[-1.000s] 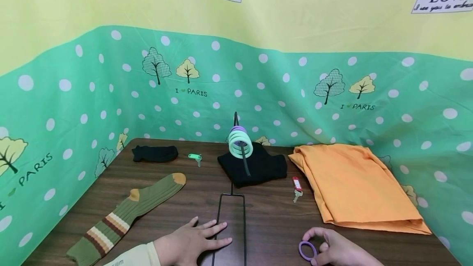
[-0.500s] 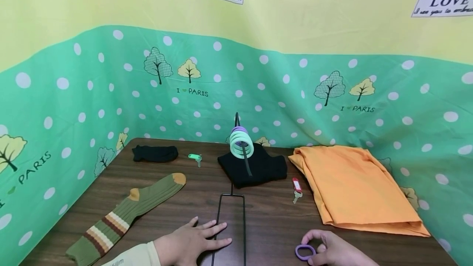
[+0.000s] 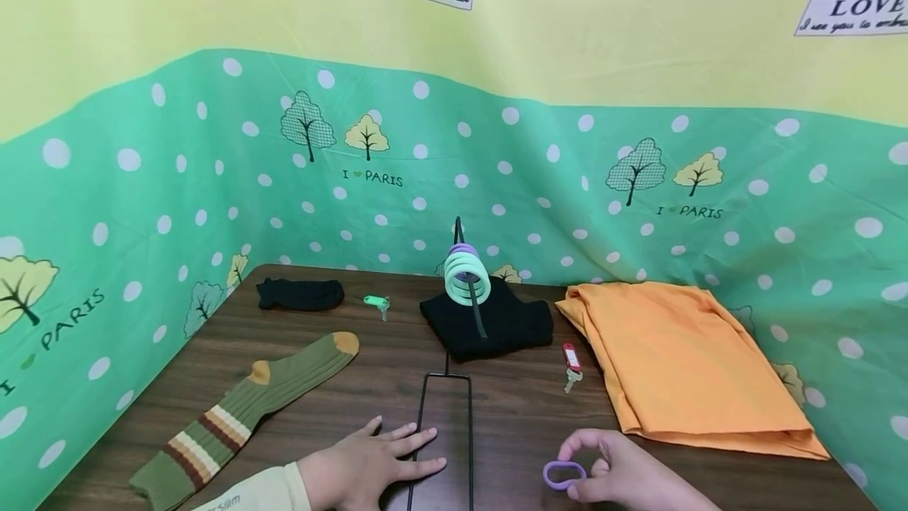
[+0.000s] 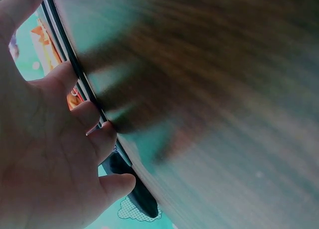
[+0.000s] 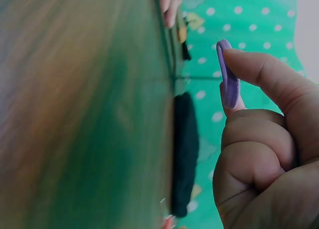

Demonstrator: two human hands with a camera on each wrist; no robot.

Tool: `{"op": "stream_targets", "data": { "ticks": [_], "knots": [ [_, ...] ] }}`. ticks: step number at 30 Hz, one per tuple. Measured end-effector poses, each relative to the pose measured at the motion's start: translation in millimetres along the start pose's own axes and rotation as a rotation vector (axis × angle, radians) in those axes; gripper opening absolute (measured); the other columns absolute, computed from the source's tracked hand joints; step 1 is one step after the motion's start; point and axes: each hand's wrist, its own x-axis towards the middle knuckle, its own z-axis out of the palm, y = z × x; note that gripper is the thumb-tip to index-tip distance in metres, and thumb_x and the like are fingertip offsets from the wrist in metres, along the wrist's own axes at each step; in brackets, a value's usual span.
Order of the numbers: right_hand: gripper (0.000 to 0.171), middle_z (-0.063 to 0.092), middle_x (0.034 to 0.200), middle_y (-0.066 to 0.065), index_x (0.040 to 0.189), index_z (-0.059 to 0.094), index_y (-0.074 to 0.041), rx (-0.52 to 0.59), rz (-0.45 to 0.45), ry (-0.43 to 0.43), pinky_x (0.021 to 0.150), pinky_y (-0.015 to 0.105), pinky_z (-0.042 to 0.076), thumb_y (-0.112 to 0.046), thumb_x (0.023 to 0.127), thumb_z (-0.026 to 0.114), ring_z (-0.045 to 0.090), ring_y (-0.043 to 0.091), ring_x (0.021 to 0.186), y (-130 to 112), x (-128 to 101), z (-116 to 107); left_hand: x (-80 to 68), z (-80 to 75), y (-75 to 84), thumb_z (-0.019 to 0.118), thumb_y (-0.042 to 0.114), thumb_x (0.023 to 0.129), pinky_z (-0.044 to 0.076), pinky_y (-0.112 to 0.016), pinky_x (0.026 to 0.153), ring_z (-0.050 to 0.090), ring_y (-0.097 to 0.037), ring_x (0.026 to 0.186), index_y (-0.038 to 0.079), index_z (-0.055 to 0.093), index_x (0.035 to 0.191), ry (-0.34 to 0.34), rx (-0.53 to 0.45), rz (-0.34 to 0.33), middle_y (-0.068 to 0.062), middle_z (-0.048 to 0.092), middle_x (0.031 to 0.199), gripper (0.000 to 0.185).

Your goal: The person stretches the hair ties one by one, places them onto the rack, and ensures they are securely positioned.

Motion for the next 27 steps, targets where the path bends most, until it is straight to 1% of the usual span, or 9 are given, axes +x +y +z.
{"op": "stream_targets", "data": {
  "ticks": [3,7,12,15,18,20,22,24,27],
  "knots": [
    [0.035,0.045,0.057,-0.007,0.109,0.051,0.010,0.019,-0.032,-0.032,0.040,0.018,0.027,-0.008,0.082,0.066,0.036,0.001,0.046,-11.8,-0.8,8.0,-0.4,-0.2,-0.5,0.051,0.067,0.081,0.033,-0.058,0.099,0.023,-0.020,0.141,0.047,0.012,0.144,0.002,-0.004,0.009,0.009,0.012,0.156,0.077],
    [0.034,0.040,0.053,-0.009,0.108,0.052,0.006,-0.009,-0.072,-0.032,0.037,0.019,0.022,-0.009,0.082,0.067,0.033,0.001,0.044,-28.0,-1.6,18.8,-1.1,-0.2,-1.6,0.051,0.065,0.081,0.034,-0.057,0.098,0.024,-0.021,0.141,0.045,0.013,0.145,0.013,0.003,0.026,0.007,0.013,0.156,0.077],
    [0.033,0.036,0.053,-0.008,0.108,0.053,0.001,-0.001,-0.083,-0.030,0.038,0.019,0.024,-0.011,0.081,0.068,0.033,0.002,0.045,-54.1,-5.1,29.4,-1.4,-0.4,-1.4,0.051,0.065,0.082,0.035,-0.057,0.098,0.024,-0.020,0.141,0.045,0.014,0.145,0.020,0.009,0.033,0.006,0.013,0.156,0.077],
    [0.031,0.034,0.053,-0.007,0.107,0.055,-0.003,-0.046,-0.115,-0.018,0.038,0.019,0.026,-0.013,0.081,0.070,0.033,0.002,0.044,-72.1,-8.9,35.5,-1.4,-0.5,-1.4,0.051,0.066,0.082,0.035,-0.057,0.097,0.024,-0.020,0.141,0.045,0.013,0.145,0.025,0.010,0.032,0.007,0.013,0.156,0.076],
    [0.030,0.025,0.050,0.001,0.106,0.055,-0.002,-0.071,-0.204,-0.028,0.037,0.021,0.024,-0.011,0.081,0.069,0.030,0.003,0.043,-88.2,-12.0,40.8,-0.9,0.9,-2.7,0.050,0.066,0.082,0.036,-0.059,0.096,0.025,-0.020,0.141,0.045,0.014,0.145,0.031,0.007,0.035,0.007,0.014,0.156,0.075],
    [0.029,0.021,0.050,0.007,0.105,0.055,-0.002,-0.087,-0.295,-0.032,0.037,0.023,0.023,-0.008,0.080,0.069,0.026,0.005,0.042,-97.6,-13.2,43.7,-0.5,1.7,-4.1,0.049,0.066,0.082,0.036,-0.059,0.096,0.025,-0.020,0.141,0.046,0.013,0.144,0.027,-0.002,0.037,0.007,0.014,0.156,0.075],
    [0.028,0.019,0.051,0.012,0.104,0.055,-0.002,-0.105,-0.404,-0.030,0.037,0.023,0.023,-0.004,0.080,0.069,0.024,0.009,0.042,-106.2,-14.2,46.2,-0.1,2.5,-5.6,0.047,0.067,0.082,0.035,-0.061,0.095,0.024,-0.021,0.141,0.047,0.012,0.144,0.013,-0.016,0.040,0.007,0.012,0.156,0.074],
    [0.028,0.019,0.050,0.009,0.103,0.056,-0.004,-0.156,-0.513,-0.007,0.037,0.021,0.025,-0.001,0.079,0.070,0.022,0.011,0.041,-115.4,-16.1,49.1,0.5,3.3,-6.2,0.046,0.067,0.083,0.035,-0.061,0.096,0.023,-0.021,0.141,0.047,0.012,0.144,0.007,-0.014,0.039,0.007,0.012,0.156,0.073],
    [0.030,0.020,0.049,0.005,0.103,0.057,-0.007,-0.244,-0.665,0.051,0.037,0.018,0.027,0.002,0.077,0.070,0.022,0.012,0.040,-130.9,-19.5,55.1,1.6,4.5,-5.3,0.045,0.066,0.084,0.036,-0.059,0.096,0.024,-0.020,0.141,0.047,0.011,0.144,0.006,0.011,0.037,0.008,0.013,0.156,0.072]
  ]
}}
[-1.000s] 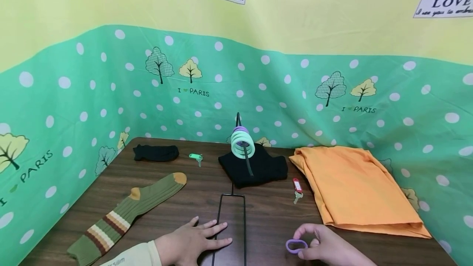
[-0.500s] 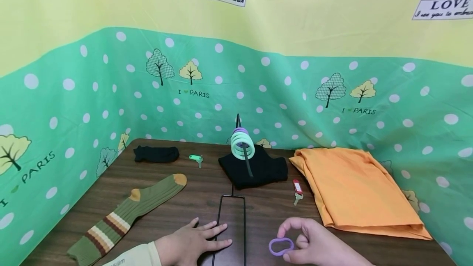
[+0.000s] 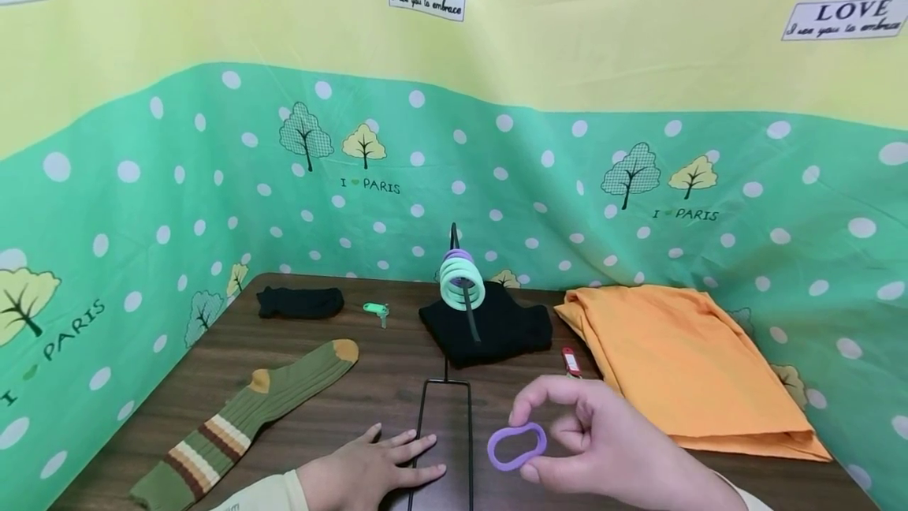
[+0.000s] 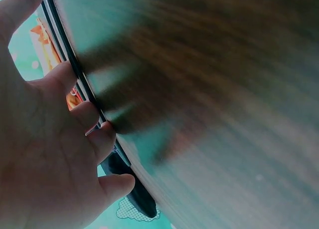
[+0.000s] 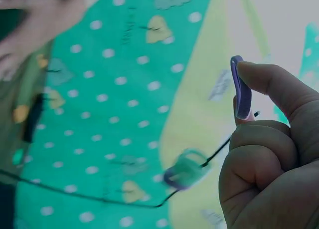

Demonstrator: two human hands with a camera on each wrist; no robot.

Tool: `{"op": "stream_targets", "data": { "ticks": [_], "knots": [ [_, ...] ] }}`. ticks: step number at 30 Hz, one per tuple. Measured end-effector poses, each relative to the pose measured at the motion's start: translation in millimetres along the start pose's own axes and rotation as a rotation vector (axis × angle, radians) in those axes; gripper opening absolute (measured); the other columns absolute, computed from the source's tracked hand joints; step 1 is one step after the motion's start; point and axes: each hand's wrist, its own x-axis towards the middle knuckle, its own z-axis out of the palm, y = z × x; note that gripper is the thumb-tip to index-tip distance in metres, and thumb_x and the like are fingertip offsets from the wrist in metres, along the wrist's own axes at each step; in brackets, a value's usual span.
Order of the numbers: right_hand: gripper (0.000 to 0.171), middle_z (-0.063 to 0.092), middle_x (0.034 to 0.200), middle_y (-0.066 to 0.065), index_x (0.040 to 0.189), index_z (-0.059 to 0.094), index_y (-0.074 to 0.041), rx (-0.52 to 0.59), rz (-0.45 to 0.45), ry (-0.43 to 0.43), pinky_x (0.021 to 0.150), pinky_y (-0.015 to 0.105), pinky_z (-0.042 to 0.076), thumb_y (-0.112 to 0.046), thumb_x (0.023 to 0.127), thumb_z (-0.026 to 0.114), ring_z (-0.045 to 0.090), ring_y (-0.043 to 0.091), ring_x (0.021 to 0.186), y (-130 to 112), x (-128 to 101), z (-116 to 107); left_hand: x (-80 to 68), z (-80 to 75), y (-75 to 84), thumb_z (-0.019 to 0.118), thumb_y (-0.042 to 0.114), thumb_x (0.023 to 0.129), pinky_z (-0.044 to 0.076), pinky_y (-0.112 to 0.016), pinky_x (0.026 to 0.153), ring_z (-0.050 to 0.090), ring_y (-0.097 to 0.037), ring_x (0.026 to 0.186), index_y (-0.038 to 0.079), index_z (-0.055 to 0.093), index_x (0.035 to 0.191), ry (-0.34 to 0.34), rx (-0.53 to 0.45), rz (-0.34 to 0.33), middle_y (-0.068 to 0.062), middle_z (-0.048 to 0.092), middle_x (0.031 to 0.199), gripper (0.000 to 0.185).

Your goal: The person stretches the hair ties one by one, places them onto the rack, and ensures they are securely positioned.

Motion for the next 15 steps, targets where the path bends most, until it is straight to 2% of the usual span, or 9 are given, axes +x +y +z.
{"op": "stream_targets", "data": {
  "ticks": [6,11,13,15],
  "knots": [
    [0.039,0.025,0.053,-0.001,0.104,0.057,-0.013,-0.139,-0.204,0.145,0.037,0.013,0.024,0.004,0.073,0.073,0.024,0.006,0.041,-23.5,15.7,7.3,0.8,1.7,3.2,0.045,0.062,0.086,0.038,-0.056,0.096,0.026,-0.019,0.140,0.046,0.014,0.144,0.012,0.047,-0.004,0.007,0.015,0.156,0.068],
    [0.046,0.026,0.056,-0.006,0.107,0.059,-0.006,-0.231,-0.474,0.290,0.042,0.009,0.024,0.009,0.066,0.076,0.024,-0.002,0.049,-16.1,30.2,11.1,0.3,1.6,2.6,0.043,0.061,0.087,0.038,-0.056,0.096,0.026,-0.019,0.140,0.046,0.014,0.145,0.017,0.050,-0.001,0.006,0.016,0.156,0.066],
    [0.047,0.024,0.055,-0.007,0.106,0.059,-0.004,-0.278,-0.536,0.343,0.044,0.008,0.023,0.008,0.065,0.078,0.023,-0.003,0.050,-13.2,36.5,11.0,0.5,1.8,1.8,0.043,0.062,0.087,0.038,-0.056,0.096,0.026,-0.019,0.140,0.045,0.014,0.145,0.019,0.046,0.000,0.006,0.016,0.156,0.067],
    [0.043,0.023,0.053,-0.007,0.104,0.060,-0.005,-0.338,-0.537,0.393,0.044,0.009,0.023,0.004,0.066,0.079,0.023,-0.002,0.049,-14.8,42.4,11.2,1.0,2.3,1.2,0.043,0.063,0.086,0.038,-0.056,0.096,0.027,-0.020,0.140,0.045,0.014,0.145,0.025,0.053,0.004,0.006,0.016,0.155,0.068]
  ]
}}
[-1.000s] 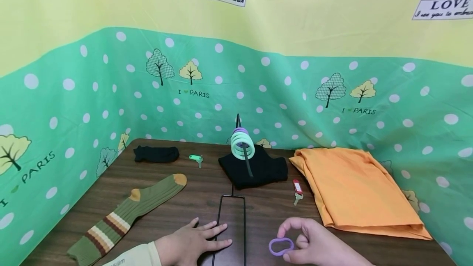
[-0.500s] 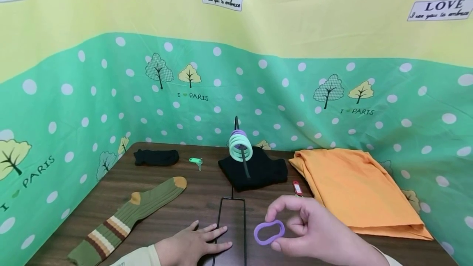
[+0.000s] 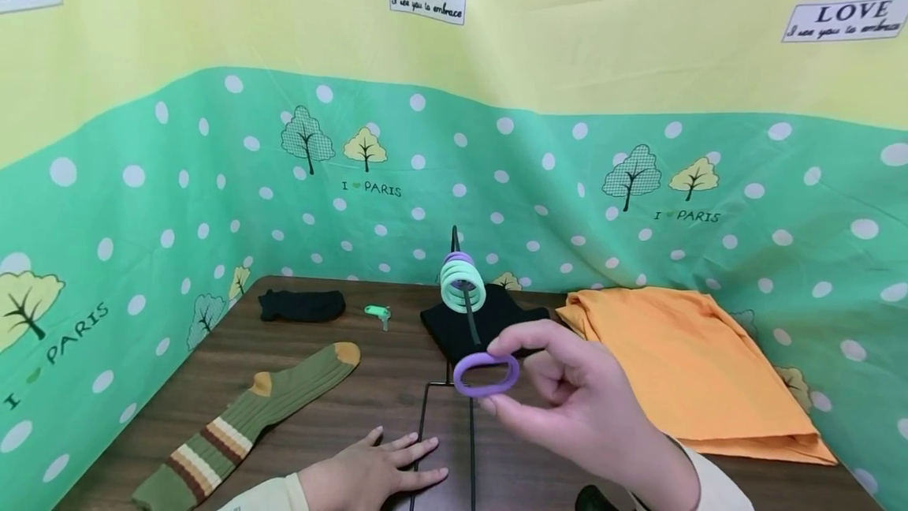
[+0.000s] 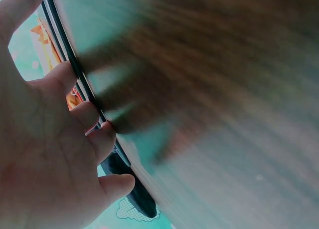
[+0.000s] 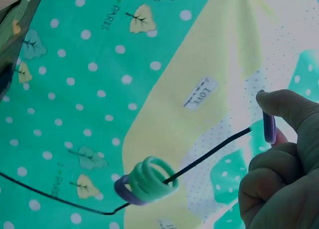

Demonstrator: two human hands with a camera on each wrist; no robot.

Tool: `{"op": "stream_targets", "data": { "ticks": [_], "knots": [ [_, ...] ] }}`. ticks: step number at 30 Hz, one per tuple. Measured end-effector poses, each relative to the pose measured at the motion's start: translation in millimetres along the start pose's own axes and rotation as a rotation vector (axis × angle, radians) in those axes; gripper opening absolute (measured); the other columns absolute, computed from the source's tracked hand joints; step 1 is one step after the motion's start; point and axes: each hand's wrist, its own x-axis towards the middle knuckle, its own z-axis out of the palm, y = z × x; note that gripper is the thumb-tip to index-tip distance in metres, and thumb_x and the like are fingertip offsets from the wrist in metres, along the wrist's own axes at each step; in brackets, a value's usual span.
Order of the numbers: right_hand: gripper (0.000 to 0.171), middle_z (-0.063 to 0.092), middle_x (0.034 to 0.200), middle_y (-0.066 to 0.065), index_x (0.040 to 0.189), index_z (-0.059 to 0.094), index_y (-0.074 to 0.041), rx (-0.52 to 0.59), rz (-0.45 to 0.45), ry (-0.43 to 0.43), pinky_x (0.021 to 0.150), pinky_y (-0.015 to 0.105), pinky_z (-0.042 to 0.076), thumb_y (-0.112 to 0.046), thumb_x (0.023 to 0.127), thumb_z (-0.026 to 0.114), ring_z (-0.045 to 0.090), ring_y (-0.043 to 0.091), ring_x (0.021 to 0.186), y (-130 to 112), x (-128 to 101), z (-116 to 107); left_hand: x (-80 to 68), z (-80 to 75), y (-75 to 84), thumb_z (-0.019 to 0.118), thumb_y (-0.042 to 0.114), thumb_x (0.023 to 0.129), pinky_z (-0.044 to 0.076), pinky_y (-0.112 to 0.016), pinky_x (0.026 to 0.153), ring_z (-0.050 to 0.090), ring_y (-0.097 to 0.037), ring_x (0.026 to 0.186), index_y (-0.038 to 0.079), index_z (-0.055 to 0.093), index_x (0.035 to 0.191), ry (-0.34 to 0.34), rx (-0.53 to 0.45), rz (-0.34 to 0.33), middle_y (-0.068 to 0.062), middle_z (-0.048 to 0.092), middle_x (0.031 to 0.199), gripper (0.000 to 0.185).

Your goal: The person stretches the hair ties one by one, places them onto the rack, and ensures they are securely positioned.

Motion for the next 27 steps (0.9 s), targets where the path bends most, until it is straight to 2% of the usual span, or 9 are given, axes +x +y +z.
{"op": "stream_targets", "data": {
  "ticks": [4,6,11,13,18,25,27],
  "knots": [
    [0.032,0.023,0.050,-0.005,0.100,0.060,-0.005,-0.105,0.026,0.037,0.045,0.010,0.023,-0.009,0.074,0.077,0.022,0.000,0.046,2.6,11.0,3.9,-1.8,-0.4,0.0,0.045,0.065,0.085,0.038,-0.056,0.096,0.026,-0.019,0.140,0.046,0.014,0.144,-0.001,-0.007,-0.012,0.007,0.016,0.156,0.070],
    [0.030,0.024,0.049,-0.004,0.098,0.060,-0.007,-0.153,0.053,0.049,0.044,0.010,0.023,-0.010,0.074,0.077,0.022,0.002,0.044,4.0,15.5,5.6,-2.6,-1.0,0.2,0.045,0.066,0.084,0.038,-0.056,0.096,0.026,-0.019,0.140,0.046,0.014,0.144,0.002,-0.008,-0.015,0.007,0.016,0.155,0.071],
    [0.041,0.023,0.046,-0.004,0.100,0.059,-0.007,-0.190,0.099,0.079,0.041,0.012,0.021,0.005,0.065,0.076,0.021,0.002,0.041,17.5,20.0,11.2,-2.3,0.2,-2.5,0.045,0.068,0.083,0.037,-0.056,0.096,0.026,-0.018,0.140,0.047,0.012,0.144,0.009,-0.005,-0.007,0.009,0.014,0.156,0.072],
    [0.045,0.023,0.045,-0.004,0.103,0.059,-0.007,-0.202,0.116,0.098,0.039,0.013,0.020,0.007,0.063,0.076,0.020,0.001,0.040,24.2,20.5,13.5,-0.6,-0.3,-2.4,0.046,0.069,0.082,0.037,-0.056,0.097,0.025,-0.018,0.140,0.049,0.011,0.143,-0.006,-0.011,-0.016,0.010,0.012,0.156,0.073],
    [0.049,0.024,0.044,-0.005,0.107,0.059,-0.010,-0.248,0.174,0.122,0.037,0.014,0.020,0.003,0.064,0.079,0.021,-0.002,0.039,34.1,20.9,16.8,1.7,-5.3,3.4,0.051,0.068,0.080,0.036,-0.056,0.098,0.023,-0.017,0.141,0.050,0.010,0.142,-0.044,-0.012,-0.056,0.012,0.012,0.155,0.077],
    [0.054,0.023,0.046,-0.006,0.115,0.056,-0.016,-0.309,0.288,0.089,0.039,0.018,0.022,-0.010,0.068,0.081,0.021,-0.002,0.040,37.9,20.3,19.8,1.1,-7.0,6.4,0.054,0.068,0.078,0.037,-0.054,0.098,0.025,-0.016,0.140,0.049,0.015,0.143,-0.037,0.007,-0.077,0.011,0.016,0.155,0.078],
    [0.056,0.022,0.046,-0.006,0.117,0.056,-0.017,-0.309,0.319,0.089,0.040,0.020,0.023,-0.012,0.068,0.082,0.021,-0.001,0.040,38.7,19.3,20.7,1.1,-5.8,4.9,0.054,0.068,0.077,0.037,-0.055,0.098,0.024,-0.016,0.141,0.050,0.015,0.143,-0.041,-0.014,-0.078,0.012,0.015,0.155,0.078]
  ]
}}
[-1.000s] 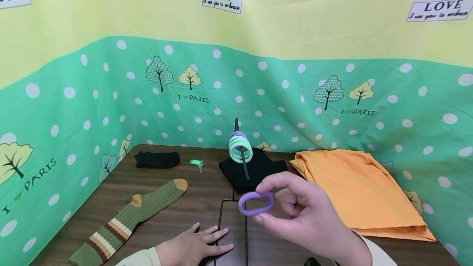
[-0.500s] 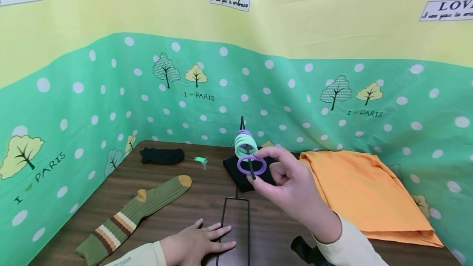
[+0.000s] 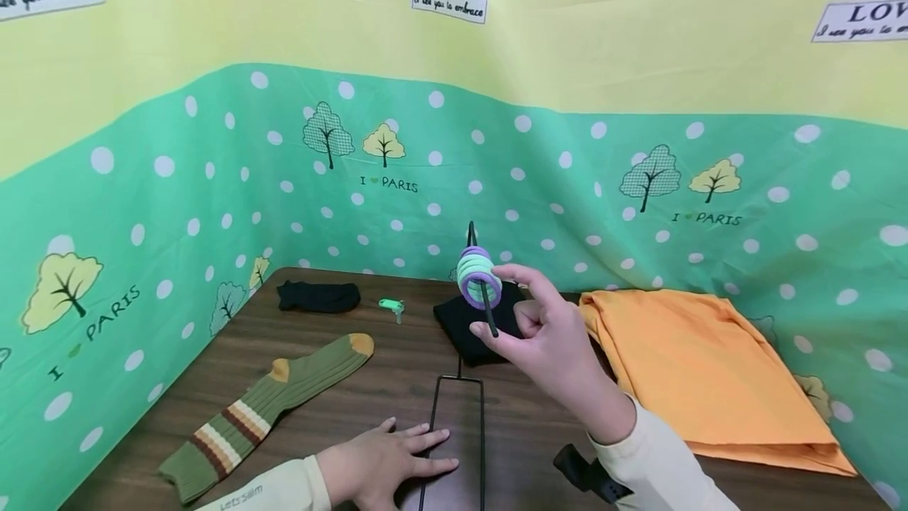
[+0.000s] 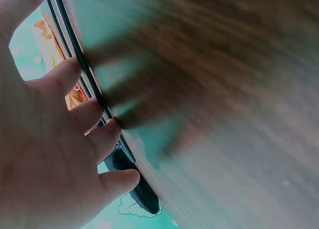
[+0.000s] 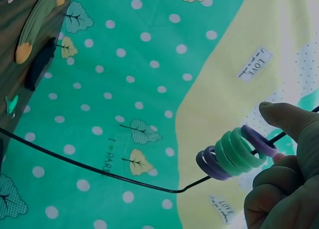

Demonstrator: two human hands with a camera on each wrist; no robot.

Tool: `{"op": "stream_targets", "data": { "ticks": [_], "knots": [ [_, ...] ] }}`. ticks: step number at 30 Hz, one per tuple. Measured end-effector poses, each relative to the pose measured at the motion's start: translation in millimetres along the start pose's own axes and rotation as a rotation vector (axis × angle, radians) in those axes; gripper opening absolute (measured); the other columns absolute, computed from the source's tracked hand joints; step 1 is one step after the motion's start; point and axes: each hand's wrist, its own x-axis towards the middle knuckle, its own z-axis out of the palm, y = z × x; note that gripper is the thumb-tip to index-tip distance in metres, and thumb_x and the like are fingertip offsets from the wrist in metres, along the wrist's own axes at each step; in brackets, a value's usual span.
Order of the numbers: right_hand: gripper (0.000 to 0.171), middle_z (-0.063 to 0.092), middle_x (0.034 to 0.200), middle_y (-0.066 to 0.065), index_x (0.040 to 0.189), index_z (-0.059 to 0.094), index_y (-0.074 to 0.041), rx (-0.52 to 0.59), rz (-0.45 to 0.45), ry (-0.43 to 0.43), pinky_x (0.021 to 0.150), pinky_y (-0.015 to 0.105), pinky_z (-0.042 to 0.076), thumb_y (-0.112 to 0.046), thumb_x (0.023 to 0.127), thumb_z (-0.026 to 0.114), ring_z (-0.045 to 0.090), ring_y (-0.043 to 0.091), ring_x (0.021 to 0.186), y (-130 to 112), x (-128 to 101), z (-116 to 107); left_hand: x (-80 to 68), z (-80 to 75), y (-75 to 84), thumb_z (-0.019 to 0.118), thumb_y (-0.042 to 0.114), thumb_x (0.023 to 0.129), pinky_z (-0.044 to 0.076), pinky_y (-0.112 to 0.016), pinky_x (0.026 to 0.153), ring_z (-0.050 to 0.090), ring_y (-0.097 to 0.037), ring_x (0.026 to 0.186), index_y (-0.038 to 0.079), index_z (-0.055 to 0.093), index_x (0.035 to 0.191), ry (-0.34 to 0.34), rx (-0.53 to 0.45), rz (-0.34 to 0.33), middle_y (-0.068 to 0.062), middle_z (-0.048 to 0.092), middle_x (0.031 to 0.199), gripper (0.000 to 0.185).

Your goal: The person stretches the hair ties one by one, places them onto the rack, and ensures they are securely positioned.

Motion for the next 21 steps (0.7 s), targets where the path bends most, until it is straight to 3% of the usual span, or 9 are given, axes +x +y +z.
{"op": "stream_targets", "data": {
  "ticks": [5,9,16,21],
  "knots": [
    [0.057,0.022,0.047,-0.005,0.118,0.055,-0.016,0.017,0.058,0.006,0.041,0.021,0.025,-0.013,0.067,0.082,0.022,0.001,0.040,4.8,-3.4,-1.3,8.2,7.4,-11.6,0.049,0.073,0.077,0.034,-0.059,0.098,0.021,-0.017,0.142,0.053,0.012,0.141,-0.012,-0.068,0.022,0.015,0.010,0.155,0.077],
    [0.058,0.022,0.047,-0.003,0.118,0.055,-0.014,0.038,0.090,0.007,0.040,0.022,0.025,-0.013,0.067,0.083,0.022,0.002,0.040,10.1,-7.0,-2.4,11.1,13.0,-17.4,0.046,0.076,0.076,0.034,-0.060,0.097,0.022,-0.016,0.141,0.055,0.012,0.140,0.016,-0.092,0.033,0.016,0.010,0.155,0.075],
    [0.056,0.022,0.047,-0.002,0.119,0.055,-0.014,0.094,0.168,0.013,0.037,0.022,0.024,-0.011,0.069,0.081,0.021,0.003,0.038,25.6,-16.7,-4.0,2.0,-6.3,-5.4,0.055,0.062,0.081,0.041,-0.055,0.092,0.032,-0.017,0.137,0.048,0.027,0.141,0.070,-0.063,0.031,0.009,0.024,0.152,0.067],
    [0.050,0.022,0.048,-0.005,0.117,0.056,-0.012,0.002,0.209,-0.011,0.039,0.022,0.026,-0.015,0.072,0.079,0.022,0.003,0.038,57.4,-27.0,-6.1,1.9,-15.8,-10.5,0.051,0.063,0.083,0.039,-0.060,0.092,0.035,-0.026,0.135,0.042,0.029,0.142,0.141,-0.077,0.009,0.002,0.025,0.153,0.066]
  ]
}}
